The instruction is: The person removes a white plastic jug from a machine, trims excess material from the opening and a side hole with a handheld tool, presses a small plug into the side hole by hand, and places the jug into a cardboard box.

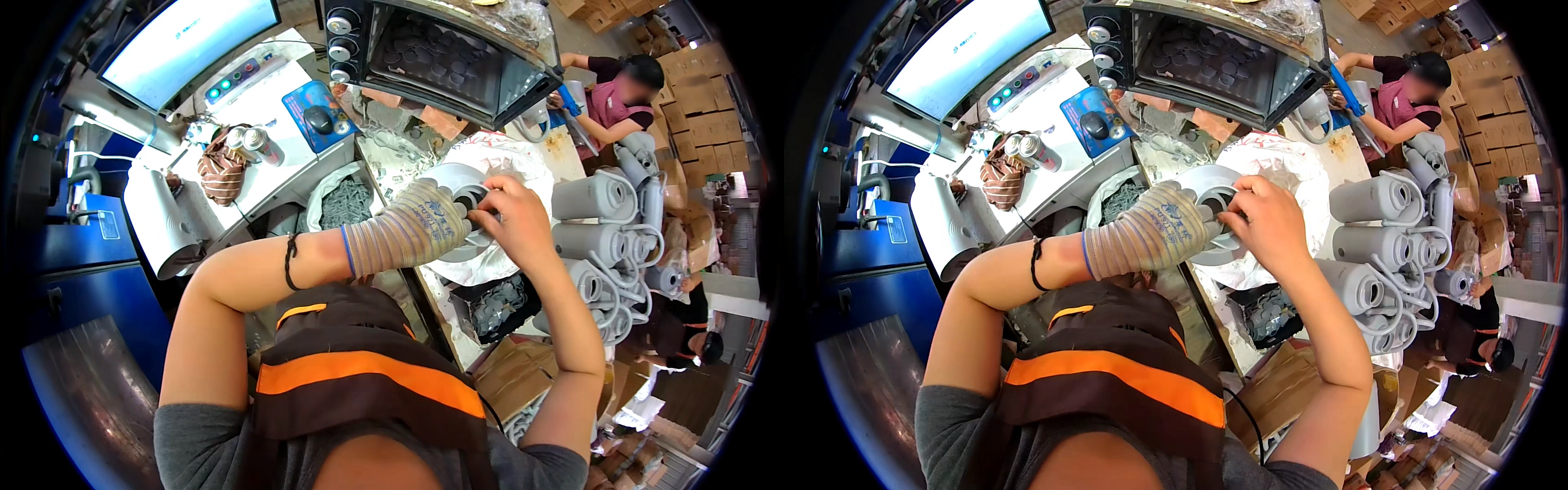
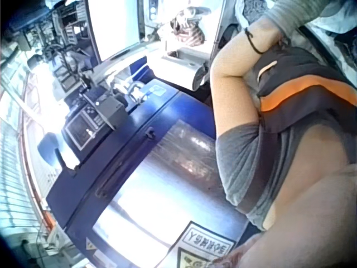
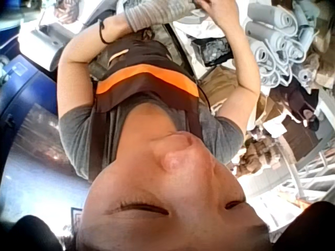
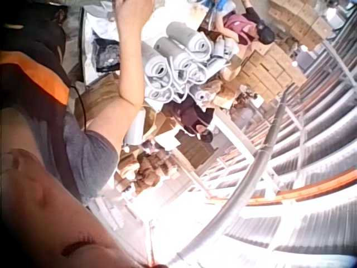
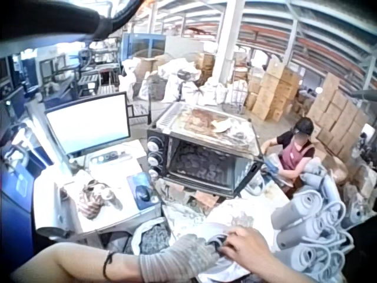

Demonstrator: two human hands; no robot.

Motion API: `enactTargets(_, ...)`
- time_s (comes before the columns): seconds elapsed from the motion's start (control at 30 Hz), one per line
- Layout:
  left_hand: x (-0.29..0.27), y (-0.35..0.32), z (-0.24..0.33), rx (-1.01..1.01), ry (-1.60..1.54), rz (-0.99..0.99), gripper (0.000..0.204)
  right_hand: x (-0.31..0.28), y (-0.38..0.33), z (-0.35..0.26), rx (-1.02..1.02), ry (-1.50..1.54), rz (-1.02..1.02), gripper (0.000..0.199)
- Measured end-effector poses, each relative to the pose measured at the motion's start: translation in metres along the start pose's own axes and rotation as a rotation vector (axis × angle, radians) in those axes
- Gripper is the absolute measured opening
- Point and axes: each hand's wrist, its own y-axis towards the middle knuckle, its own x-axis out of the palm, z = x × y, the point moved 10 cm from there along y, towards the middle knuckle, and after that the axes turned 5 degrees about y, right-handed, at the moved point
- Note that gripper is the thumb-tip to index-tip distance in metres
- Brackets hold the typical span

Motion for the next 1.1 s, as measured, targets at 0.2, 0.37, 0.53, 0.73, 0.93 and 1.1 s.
enactTargets(0.2,0.007,0.007,0.0,-0.041,-0.09,-0.097,0.013,0.01,0.002,0.007,0.147,-0.258,0.111,0.018)
enactTargets(0.37,0.0,0.006,0.002,0.007,-0.143,0.0,0.014,0.005,0.002,0.003,0.227,-0.479,0.044,0.024)
enactTargets(0.53,-0.003,0.012,0.007,0.006,-0.225,0.168,0.014,0.029,0.001,0.048,0.321,-0.479,-0.158,0.038)
enactTargets(0.73,-0.017,-0.05,-0.096,-0.474,-0.327,0.437,0.034,0.042,0.061,0.082,0.566,0.852,-0.238,0.028)
enactTargets(0.93,0.005,-0.213,-0.19,-1.077,-0.497,0.644,0.044,0.136,0.231,0.15,0.184,0.4,0.053,0.022)
enactTargets(1.1,0.03,-0.309,-0.184,-1.382,-1.071,0.916,0.036,0.216,0.336,0.217,0.381,-0.213,0.125,0.032)
